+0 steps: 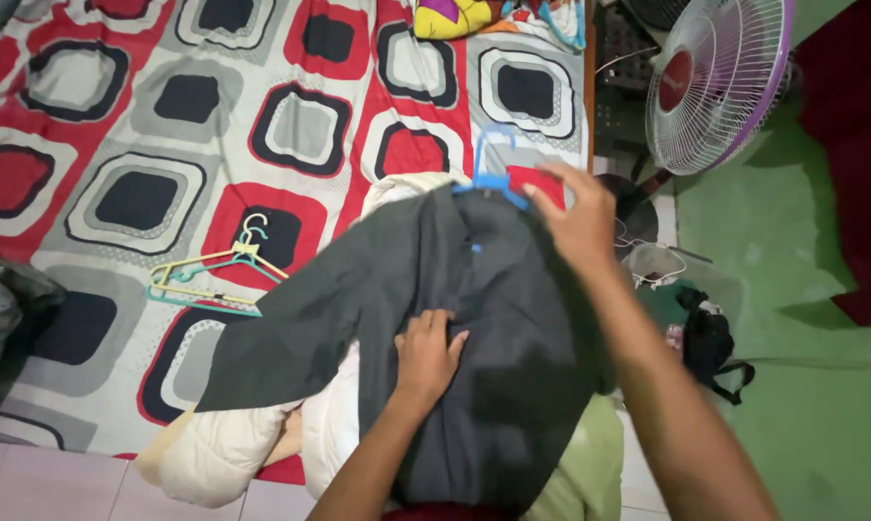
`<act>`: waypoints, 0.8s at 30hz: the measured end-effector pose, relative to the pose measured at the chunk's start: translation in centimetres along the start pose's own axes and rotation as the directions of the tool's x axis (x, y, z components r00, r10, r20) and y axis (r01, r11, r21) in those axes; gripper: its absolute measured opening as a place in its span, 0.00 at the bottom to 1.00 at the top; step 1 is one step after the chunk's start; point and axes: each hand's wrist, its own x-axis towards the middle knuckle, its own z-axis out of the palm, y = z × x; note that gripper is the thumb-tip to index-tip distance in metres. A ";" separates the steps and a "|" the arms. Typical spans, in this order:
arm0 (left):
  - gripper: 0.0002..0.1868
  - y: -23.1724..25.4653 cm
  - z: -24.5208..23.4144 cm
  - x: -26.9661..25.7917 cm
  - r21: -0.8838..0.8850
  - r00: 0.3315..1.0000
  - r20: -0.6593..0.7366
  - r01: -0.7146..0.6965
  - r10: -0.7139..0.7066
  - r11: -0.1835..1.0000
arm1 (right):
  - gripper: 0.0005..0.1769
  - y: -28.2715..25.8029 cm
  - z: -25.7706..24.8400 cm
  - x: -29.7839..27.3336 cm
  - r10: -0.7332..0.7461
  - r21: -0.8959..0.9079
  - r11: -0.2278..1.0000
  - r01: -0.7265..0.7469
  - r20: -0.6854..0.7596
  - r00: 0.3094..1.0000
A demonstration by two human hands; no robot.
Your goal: The person places shirts on hangers, buttons them, and hangs them in a wardrobe. They handle a light blue shirt, a grey striped shirt, and a dark shirt, buttoning each before placing them on a rod inside a wooden wardrobe.
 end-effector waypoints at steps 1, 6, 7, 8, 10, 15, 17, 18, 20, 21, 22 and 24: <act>0.19 -0.4 0.4 0.3 -0.002 1.000 0.002 0.004 -0.004 1.000 | 0.14 0.6 0.9 -1.3 0.001 0.000 1.000 -0.001 0.005 1.000; 0.14 -2.9 3.3 2.1 -0.083 0.979 0.119 0.173 -0.163 0.981 | 0.05 -0.8 3.1 -7.0 0.369 -0.022 0.929 -0.368 0.060 0.927; 0.14 -3.4 3.9 2.3 -0.083 0.979 0.130 0.172 -0.160 0.982 | 0.05 0.5 4.5 -8.8 0.378 -0.027 0.926 -0.377 0.060 0.924; 0.14 -3.9 4.4 2.6 -0.109 0.972 0.164 0.189 -0.170 0.976 | 0.07 1.8 5.9 -10.6 0.595 -0.113 0.803 -0.585 0.115 0.795; 0.13 -4.4 4.9 3.3 -0.133 0.963 0.202 0.209 -0.180 0.969 | 0.10 2.6 7.5 -13.3 0.779 -0.210 0.627 -0.750 0.146 0.610; 0.12 -4.5 5.2 5.5 -0.214 0.960 0.167 0.257 -0.224 0.942 | 0.05 1.9 9.8 -17.1 0.724 -0.087 0.681 -0.727 0.229 0.650; 0.13 -5.5 7.5 6.5 -0.206 0.949 0.179 0.294 -0.259 0.933 | 0.05 3.3 12.1 -18.6 0.693 -0.153 0.719 -0.678 0.232 0.682; 0.13 -6.0 8.7 7.1 -0.197 0.937 0.187 0.331 -0.296 0.923 | 0.05 4.1 13.3 -19.4 0.657 -0.214 0.753 -0.622 0.241 0.714; 0.14 -5.8 8.9 8.3 -0.182 0.923 0.219 0.358 -0.317 0.916 | 0.10 3.5 13.7 -17.9 0.693 -0.291 0.721 -0.629 0.278 0.665; 0.15 -5.7 9.1 8.2 -0.165 0.903 0.254 0.392 -0.345 0.905 | 0.15 2.9 13.8 -17.7 0.728 -0.371 0.685 -0.627 0.318 0.607; 0.15 -5.7 9.4 8.3 -0.162 0.898 0.263 0.402 -0.353 0.901 | 0.15 2.5 13.6 -16.8 0.731 -0.376 0.682 -0.628 0.326 0.599; 0.17 -5.7 10.0 9.1 -0.117 0.880 0.336 0.392 -0.335 0.912 | 0.22 1.9 13.3 -14.5 0.781 -0.531 0.624 -0.573 0.412 0.469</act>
